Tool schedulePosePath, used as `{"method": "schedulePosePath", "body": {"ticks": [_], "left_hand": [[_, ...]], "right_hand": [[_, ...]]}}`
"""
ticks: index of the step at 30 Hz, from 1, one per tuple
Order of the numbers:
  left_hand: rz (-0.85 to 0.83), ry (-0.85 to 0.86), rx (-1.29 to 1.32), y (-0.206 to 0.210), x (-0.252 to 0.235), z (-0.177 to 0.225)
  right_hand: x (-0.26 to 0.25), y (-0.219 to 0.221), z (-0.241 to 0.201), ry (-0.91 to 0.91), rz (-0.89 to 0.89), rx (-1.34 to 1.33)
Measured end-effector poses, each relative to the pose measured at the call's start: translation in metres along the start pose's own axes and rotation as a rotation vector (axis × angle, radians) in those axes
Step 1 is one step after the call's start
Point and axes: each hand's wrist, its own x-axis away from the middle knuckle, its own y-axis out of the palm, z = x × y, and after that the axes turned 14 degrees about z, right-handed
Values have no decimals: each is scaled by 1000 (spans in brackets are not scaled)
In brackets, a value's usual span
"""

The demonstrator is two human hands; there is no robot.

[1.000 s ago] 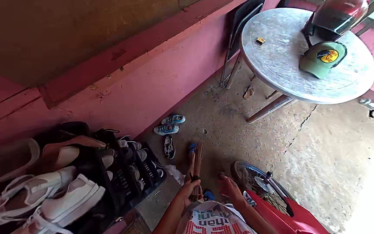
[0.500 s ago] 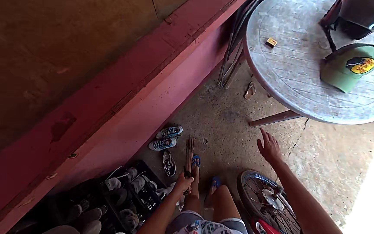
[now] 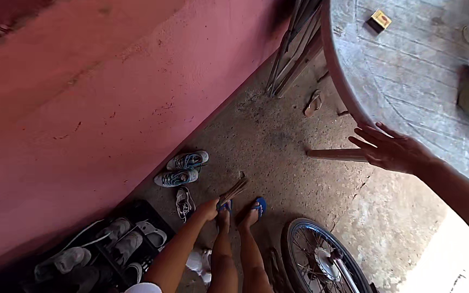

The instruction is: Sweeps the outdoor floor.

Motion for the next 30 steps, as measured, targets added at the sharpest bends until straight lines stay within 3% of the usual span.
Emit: {"method": "schedulePosePath", "body": {"ticks": [5, 8, 11, 14, 16, 20, 22, 23, 25, 28, 30], "left_hand": [[408, -224, 358, -47, -77, 3], [488, -334, 463, -27, -129, 27], [362, -325, 380, 54, -147, 63], [164, -171, 190, 130, -114, 71], [76, -90, 148, 127, -89, 57], [130, -113, 212, 28, -66, 31], [260, -225, 282, 6, -82, 24], [322, -281, 332, 9, -96, 24], [351, -345, 395, 46, -117, 34], [187, -256, 284, 121, -105, 52], [48, -183, 205, 125, -76, 49]], "right_hand": [[9, 30, 19, -199, 258, 85], [14, 31, 17, -218, 284, 116], [18, 32, 20, -265, 273, 97], [19, 34, 17, -227, 275, 58], [4, 14, 5, -190, 187, 42], [-23, -23, -15, -49, -81, 33], [-10, -4, -5, -101, 86, -23], [-1, 12, 4, -141, 190, -35], [8, 21, 10, -158, 190, -35], [-14, -7, -7, -73, 11, -75], [-9, 3, -2, -127, 153, -76]]}}
